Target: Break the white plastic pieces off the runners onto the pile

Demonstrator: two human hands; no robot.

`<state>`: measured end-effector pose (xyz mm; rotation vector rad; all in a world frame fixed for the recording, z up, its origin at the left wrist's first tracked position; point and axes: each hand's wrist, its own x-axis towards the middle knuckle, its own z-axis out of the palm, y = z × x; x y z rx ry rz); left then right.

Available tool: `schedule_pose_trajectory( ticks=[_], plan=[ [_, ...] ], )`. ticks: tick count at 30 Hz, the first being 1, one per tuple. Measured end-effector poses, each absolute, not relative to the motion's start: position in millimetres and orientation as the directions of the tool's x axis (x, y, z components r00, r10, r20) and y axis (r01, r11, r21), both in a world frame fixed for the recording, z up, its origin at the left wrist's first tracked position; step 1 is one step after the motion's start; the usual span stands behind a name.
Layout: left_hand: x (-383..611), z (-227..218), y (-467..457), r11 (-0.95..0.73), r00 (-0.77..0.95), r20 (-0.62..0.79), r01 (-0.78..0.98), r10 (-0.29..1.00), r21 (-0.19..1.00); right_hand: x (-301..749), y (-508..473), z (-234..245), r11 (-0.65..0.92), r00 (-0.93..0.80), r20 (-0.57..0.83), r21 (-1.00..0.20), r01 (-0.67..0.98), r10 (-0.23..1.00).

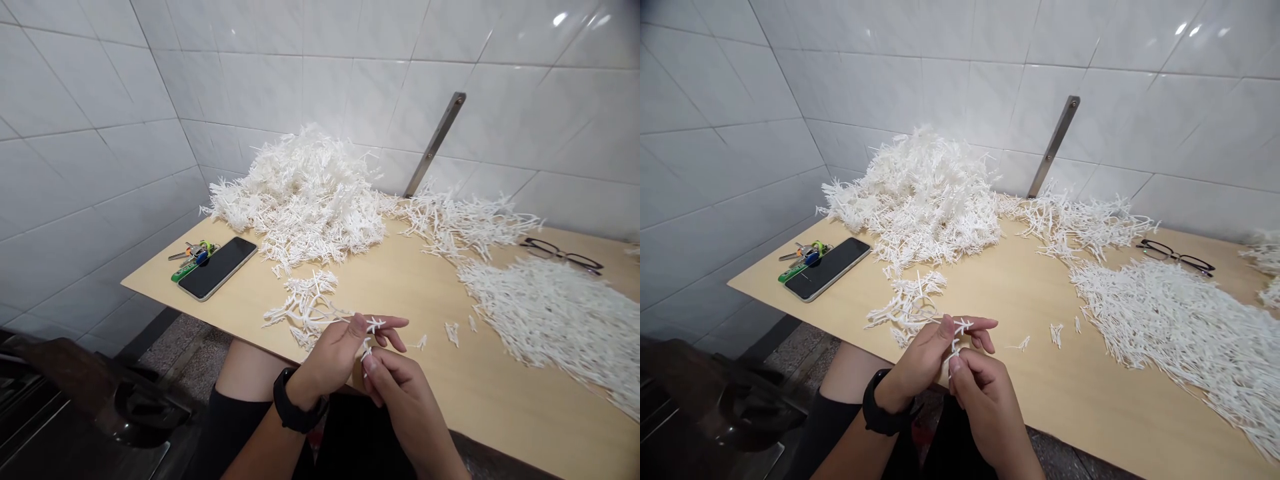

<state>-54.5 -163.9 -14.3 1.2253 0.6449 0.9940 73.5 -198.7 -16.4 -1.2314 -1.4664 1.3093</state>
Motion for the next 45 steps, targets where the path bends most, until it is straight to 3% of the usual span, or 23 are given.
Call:
schedule_pose_trajectory(
  ticks=[3,7,8,11,14,17,19,22,24,26,29,32,35,38,41,43,45],
  plan=[
    [-51,-16,-160,0.045,0.395,0.068,-0.271,0.916,0.962,74,-208,-16,0.004,-0.179,-0.028,-0.985,0.175,0.984],
    [-45,-24,-153,0.028,-0.056,-0.053,-0.368,0.997,0.93,78,-223,-17,0.078,-0.294,-0.03,-0.934,0.348,0.955],
    [-43,-25,-152,0.015,-0.1,-0.052,-0.34,0.994,0.94,82,-224,-18,0.112,-0.294,-0.013,-0.908,0.405,0.956],
    [-38,-24,-155,0.018,-0.009,-0.019,-0.187,1.0,0.982,103,-218,-24,0.169,-0.177,0.085,-0.826,0.537,0.98],
    [-37,-21,-157,0.028,0.011,-0.027,-0.146,1.0,0.989,134,-203,-31,0.177,-0.051,0.19,-0.741,0.648,0.98],
    [-39,-19,-155,0.034,-0.03,-0.04,-0.17,0.999,0.985,163,-193,-36,0.114,0.055,0.239,-0.64,0.76,0.969],
    [-39,-20,-155,0.033,-0.035,-0.039,-0.173,0.999,0.984,173,-193,-38,0.022,0.177,0.244,-0.641,0.767,0.953],
    [-40,-22,-155,0.03,-0.041,-0.037,-0.16,0.998,0.987,167,-202,-34,-0.037,0.311,0.153,-0.848,0.529,0.938],
    [-41,-24,-156,0.022,-0.045,-0.029,-0.158,0.999,0.987,149,-211,-28,-0.051,0.148,-0.027,-0.985,0.162,0.989],
    [-42,-26,-155,0.014,-0.053,-0.024,-0.174,0.998,0.985,127,-216,-21,-0.2,-0.167,-0.172,-0.966,-0.166,0.971],
    [-46,-32,-153,-0.001,-0.079,-0.018,-0.236,0.997,0.972,109,-207,-14,-0.432,-0.414,-0.275,-0.829,-0.355,0.868],
    [-48,-37,-150,-0.016,-0.087,-0.01,-0.296,0.996,0.955,126,-182,-13,-0.493,-0.361,-0.352,-0.741,-0.457,0.864],
    [-49,-40,-149,-0.011,-0.081,-0.015,-0.317,0.997,0.948,170,-159,-13,-0.388,-0.13,-0.376,-0.773,-0.502,0.917],
    [-49,-40,-149,-0.003,-0.074,-0.02,-0.307,0.997,0.952,217,-144,-13,-0.276,0.086,-0.352,-0.844,-0.46,0.932],
    [-49,-37,-149,0.006,-0.08,-0.029,-0.271,0.996,0.962,250,-137,-17,-0.193,0.216,-0.268,-0.929,-0.314,0.939],
    [-49,-36,-150,0.005,-0.088,-0.028,-0.25,0.996,0.968,257,-138,-22,-0.139,0.27,-0.136,-0.99,-0.009,0.953],
    [-49,-35,-150,0.001,-0.091,-0.024,-0.239,0.996,0.971,255,-142,-26,-0.086,0.291,0.026,-0.927,0.366,0.956]
  ],
)
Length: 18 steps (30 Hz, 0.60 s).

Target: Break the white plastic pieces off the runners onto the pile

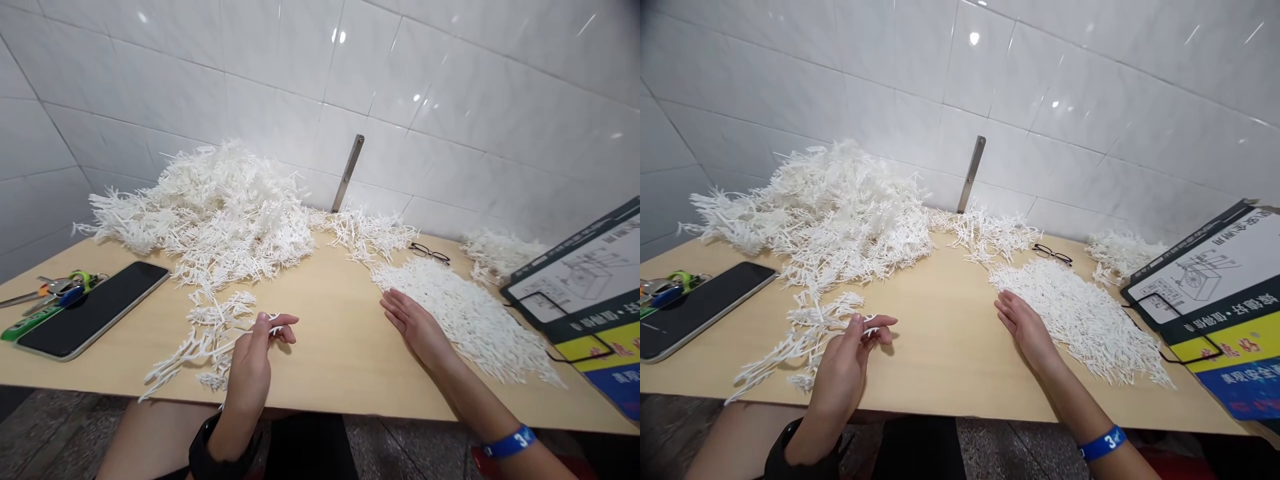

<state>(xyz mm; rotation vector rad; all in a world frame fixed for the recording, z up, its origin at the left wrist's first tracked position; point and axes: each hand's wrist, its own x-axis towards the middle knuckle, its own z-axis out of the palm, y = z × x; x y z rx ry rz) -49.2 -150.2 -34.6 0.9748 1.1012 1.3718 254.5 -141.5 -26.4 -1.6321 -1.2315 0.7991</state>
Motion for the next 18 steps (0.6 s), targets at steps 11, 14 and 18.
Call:
schedule_pose_trajectory(
  ticks=[11,14,18],
  plan=[
    [-49,-35,-149,-0.001,-0.101,-0.024,-0.233,0.995,0.972,259,-60,17,0.011,0.069,0.19,-0.39,0.921,0.979],
    [-50,-35,-150,0.014,-0.098,-0.038,-0.235,0.994,0.972,273,-6,33,0.029,-0.006,0.082,-0.289,0.957,0.997],
    [-51,-35,-150,0.036,-0.105,-0.064,-0.25,0.992,0.968,266,48,48,0.079,-0.086,-0.027,-0.199,0.977,0.996]
  ],
)
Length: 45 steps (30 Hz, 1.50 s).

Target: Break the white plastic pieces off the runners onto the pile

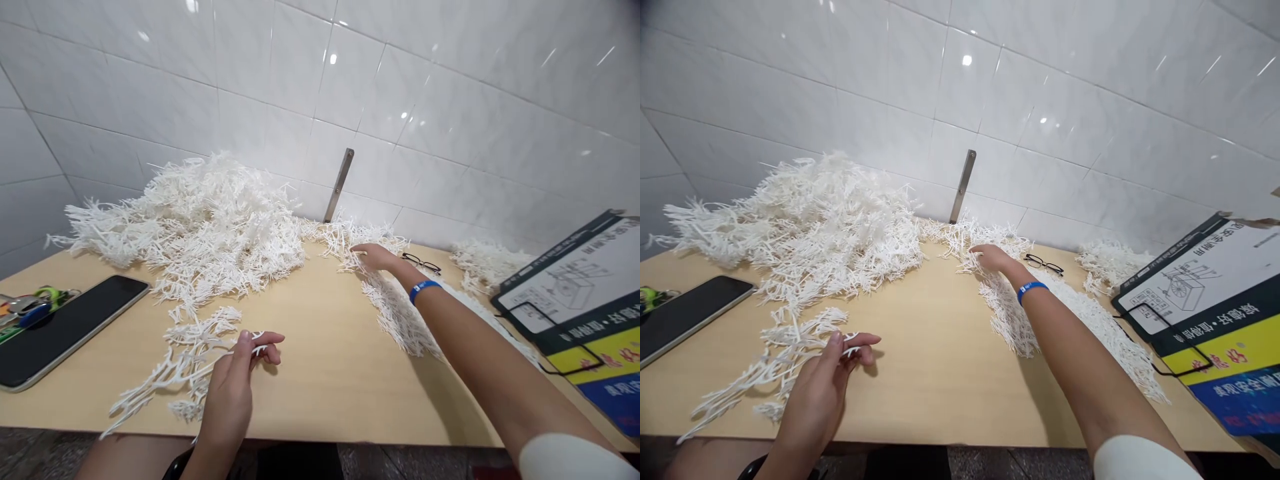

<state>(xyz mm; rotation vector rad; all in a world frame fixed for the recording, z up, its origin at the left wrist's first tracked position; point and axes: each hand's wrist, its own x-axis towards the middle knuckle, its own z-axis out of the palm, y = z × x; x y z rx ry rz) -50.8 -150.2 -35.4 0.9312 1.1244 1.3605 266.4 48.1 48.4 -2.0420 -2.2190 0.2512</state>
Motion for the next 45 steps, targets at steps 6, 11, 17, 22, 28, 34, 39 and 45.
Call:
schedule_pose_trajectory(
  ticks=[6,11,17,22,28,34,39,45],
  plan=[
    [-53,-37,-149,0.06,-0.122,-0.092,-0.242,0.988,0.968,229,100,71,0.101,-0.107,-0.032,-0.15,0.983,0.994],
    [-56,-34,-148,0.077,-0.122,-0.105,-0.216,0.987,0.973,218,96,85,0.134,-0.117,0.12,-0.142,0.981,0.986],
    [-61,-37,-147,0.098,-0.094,-0.122,-0.226,0.988,0.969,224,1,44,0.236,-0.214,0.316,-0.033,0.971,0.924],
    [-61,-39,-148,0.103,-0.085,-0.125,-0.233,0.988,0.967,264,-75,6,0.113,-0.112,0.36,0.018,0.993,0.926],
    [-62,-42,-145,0.087,-0.074,-0.104,-0.207,0.992,0.974,327,-98,-10,-0.279,0.276,0.163,-0.003,0.96,0.947],
    [-61,-42,-144,0.058,-0.088,-0.081,-0.239,0.993,0.969,342,-99,-29,-0.308,0.31,0.127,-0.035,0.951,0.942],
    [-55,-32,-146,0.018,-0.129,-0.052,-0.256,0.99,0.967,344,-97,-32,-0.285,0.285,0.176,-0.028,0.958,0.942],
    [-52,-30,-149,0.002,-0.045,-0.007,-0.131,0.999,0.991,342,-99,-23,-0.241,0.232,0.191,0.028,0.97,0.954]
  ],
)
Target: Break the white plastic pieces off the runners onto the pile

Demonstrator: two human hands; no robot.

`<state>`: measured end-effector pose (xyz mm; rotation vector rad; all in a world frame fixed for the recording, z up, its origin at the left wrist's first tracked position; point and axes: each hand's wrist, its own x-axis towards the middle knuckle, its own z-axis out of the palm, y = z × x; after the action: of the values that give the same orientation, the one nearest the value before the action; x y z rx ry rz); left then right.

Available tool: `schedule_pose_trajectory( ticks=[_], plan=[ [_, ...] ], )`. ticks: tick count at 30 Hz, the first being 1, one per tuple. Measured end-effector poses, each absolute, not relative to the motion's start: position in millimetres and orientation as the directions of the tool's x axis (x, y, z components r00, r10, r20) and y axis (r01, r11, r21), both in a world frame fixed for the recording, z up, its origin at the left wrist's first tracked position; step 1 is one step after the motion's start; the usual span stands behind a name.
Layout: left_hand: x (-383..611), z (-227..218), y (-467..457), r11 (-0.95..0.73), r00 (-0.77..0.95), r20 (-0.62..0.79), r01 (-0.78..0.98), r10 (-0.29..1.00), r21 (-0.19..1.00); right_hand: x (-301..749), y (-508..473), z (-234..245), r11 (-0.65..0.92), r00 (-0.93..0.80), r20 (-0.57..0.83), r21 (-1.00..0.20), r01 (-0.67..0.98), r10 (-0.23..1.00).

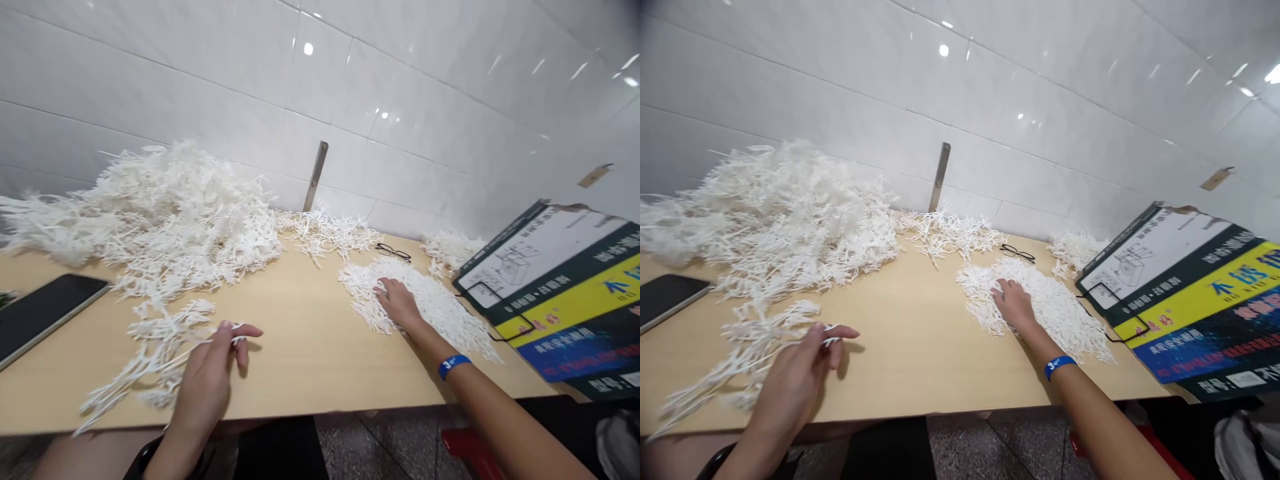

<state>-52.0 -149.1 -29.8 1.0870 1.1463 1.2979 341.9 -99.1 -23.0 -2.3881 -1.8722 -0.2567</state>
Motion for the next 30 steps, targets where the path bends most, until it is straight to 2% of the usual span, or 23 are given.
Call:
schedule_pose_trajectory(
  ticks=[4,7,9,11,12,14,17,21,23,25,28,30],
  plan=[
    [-47,-29,-154,0.048,0.078,-0.042,-0.087,0.996,0.995,342,-108,-12,-0.199,0.182,0.224,0.054,0.979,0.957],
    [-43,-26,-155,-0.035,0.089,0.041,-0.062,0.995,0.997,340,-113,-12,-0.172,0.146,0.278,0.07,0.983,0.949],
    [-41,-23,-156,-0.081,0.125,0.08,0.001,0.989,0.997,328,-117,-14,-0.113,0.069,0.341,0.112,0.987,0.937],
    [-40,-21,-158,-0.118,0.203,0.098,0.091,0.974,0.989,302,-123,-14,0.001,-0.042,0.392,0.105,0.994,0.919],
    [-39,-19,-159,-0.145,0.249,0.105,0.146,0.963,0.979,284,-128,-12,0.074,-0.092,0.414,0.06,0.996,0.906],
    [-38,-17,-162,-0.221,0.332,0.124,0.272,0.935,0.937,240,-140,-2,0.273,-0.199,0.428,-0.119,0.955,0.882],
    [-35,-18,-165,-0.342,0.414,0.149,0.443,0.898,0.829,171,-162,18,0.447,-0.325,0.335,-0.407,0.797,0.885],
    [-33,-23,-167,-0.482,0.534,0.165,0.535,0.829,0.694,110,-170,32,0.467,-0.439,0.181,-0.494,0.734,0.88],
    [-32,-25,-168,-0.494,0.525,0.162,0.589,0.836,0.64,101,-162,32,0.422,-0.437,0.111,-0.547,0.723,0.892],
    [-31,-23,-170,-0.457,0.48,0.153,0.618,0.864,0.64,105,-153,28,0.369,-0.385,0.117,-0.626,0.687,0.916],
    [-29,-17,-170,-0.408,0.463,0.15,0.53,0.874,0.743,127,-156,7,0.275,-0.138,0.245,-0.716,0.642,0.96],
    [-30,-15,-169,-0.364,0.428,0.172,0.419,0.887,0.832,144,-170,-17,0.174,0.026,0.264,-0.702,0.691,0.964]
  ],
)
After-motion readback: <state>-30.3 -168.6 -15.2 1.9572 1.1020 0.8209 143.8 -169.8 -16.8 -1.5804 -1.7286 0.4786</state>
